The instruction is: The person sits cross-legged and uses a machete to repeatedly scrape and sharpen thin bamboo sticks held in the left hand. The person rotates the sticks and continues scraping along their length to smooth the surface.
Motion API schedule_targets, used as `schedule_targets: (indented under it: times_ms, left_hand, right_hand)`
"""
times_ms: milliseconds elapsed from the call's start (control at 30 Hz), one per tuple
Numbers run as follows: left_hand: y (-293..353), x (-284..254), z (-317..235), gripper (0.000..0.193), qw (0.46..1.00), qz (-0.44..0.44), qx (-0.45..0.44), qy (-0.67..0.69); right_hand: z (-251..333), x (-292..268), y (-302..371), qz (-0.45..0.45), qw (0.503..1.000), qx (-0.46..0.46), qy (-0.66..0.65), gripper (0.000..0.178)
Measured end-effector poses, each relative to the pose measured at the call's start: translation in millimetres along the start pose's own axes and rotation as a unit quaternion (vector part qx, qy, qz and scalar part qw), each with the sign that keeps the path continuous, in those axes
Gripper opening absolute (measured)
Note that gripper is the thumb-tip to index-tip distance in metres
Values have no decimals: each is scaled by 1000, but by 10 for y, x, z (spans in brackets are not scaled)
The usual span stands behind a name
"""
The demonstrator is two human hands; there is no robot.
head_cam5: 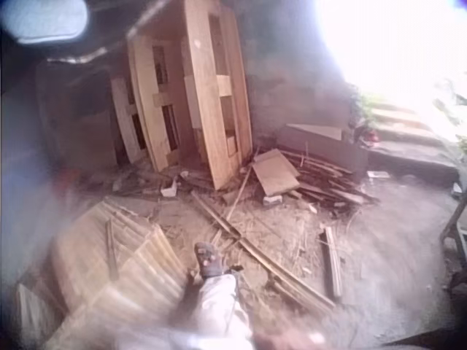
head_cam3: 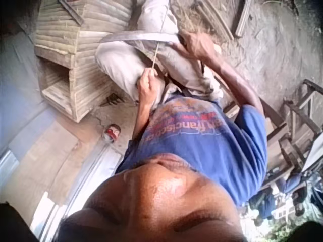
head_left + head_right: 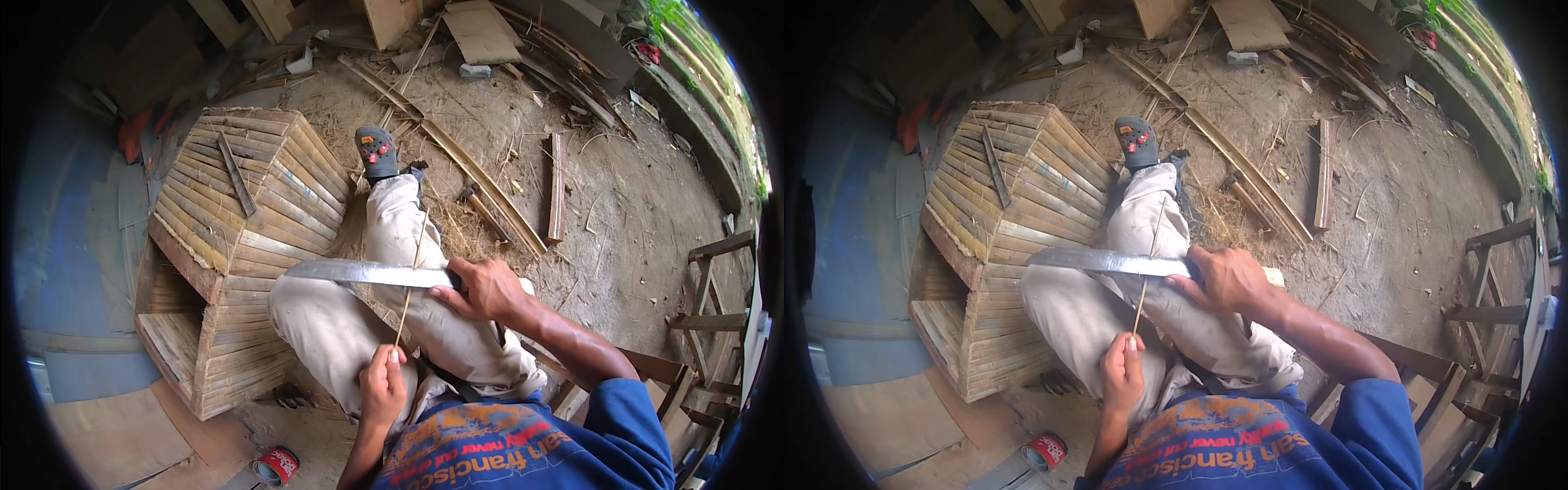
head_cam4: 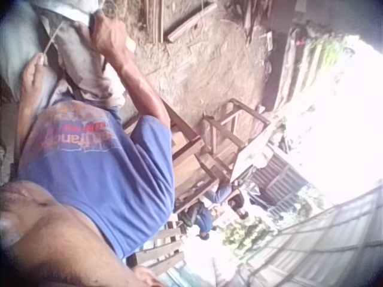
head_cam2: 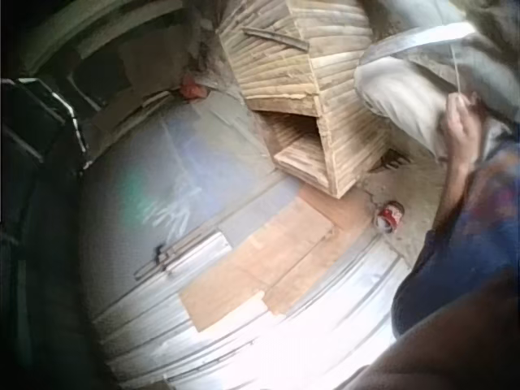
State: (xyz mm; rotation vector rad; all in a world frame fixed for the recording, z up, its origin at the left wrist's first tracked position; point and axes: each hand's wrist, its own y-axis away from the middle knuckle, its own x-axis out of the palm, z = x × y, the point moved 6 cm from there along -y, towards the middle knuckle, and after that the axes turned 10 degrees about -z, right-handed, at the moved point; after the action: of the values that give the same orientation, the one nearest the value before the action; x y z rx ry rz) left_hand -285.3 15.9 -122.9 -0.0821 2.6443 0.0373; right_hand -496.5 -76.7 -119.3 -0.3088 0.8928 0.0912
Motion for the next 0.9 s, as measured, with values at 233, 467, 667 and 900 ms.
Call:
schedule_targets:
  times_ms: [233, 467, 667, 900]
  left_hand:
    - [-179, 138, -33, 18, 999, -39, 31, 18]
    - [388, -302, 321, 18, 988, 34, -145, 49]
    - [-249, 315, 105, 26, 921, 62, -169, 344]
    - [-565, 595, 54, 32, 951, 53, -155, 261]
  right_hand:
    - [-75, 2, 6, 20, 1000, 4, 6, 49]
    - [-362, -176, -18, -51, 981, 174, -65, 52]
    - [-157, -284, 12, -84, 981, 92, -150, 52]
    - [-117, -43, 100, 8, 999, -1, 43, 55]
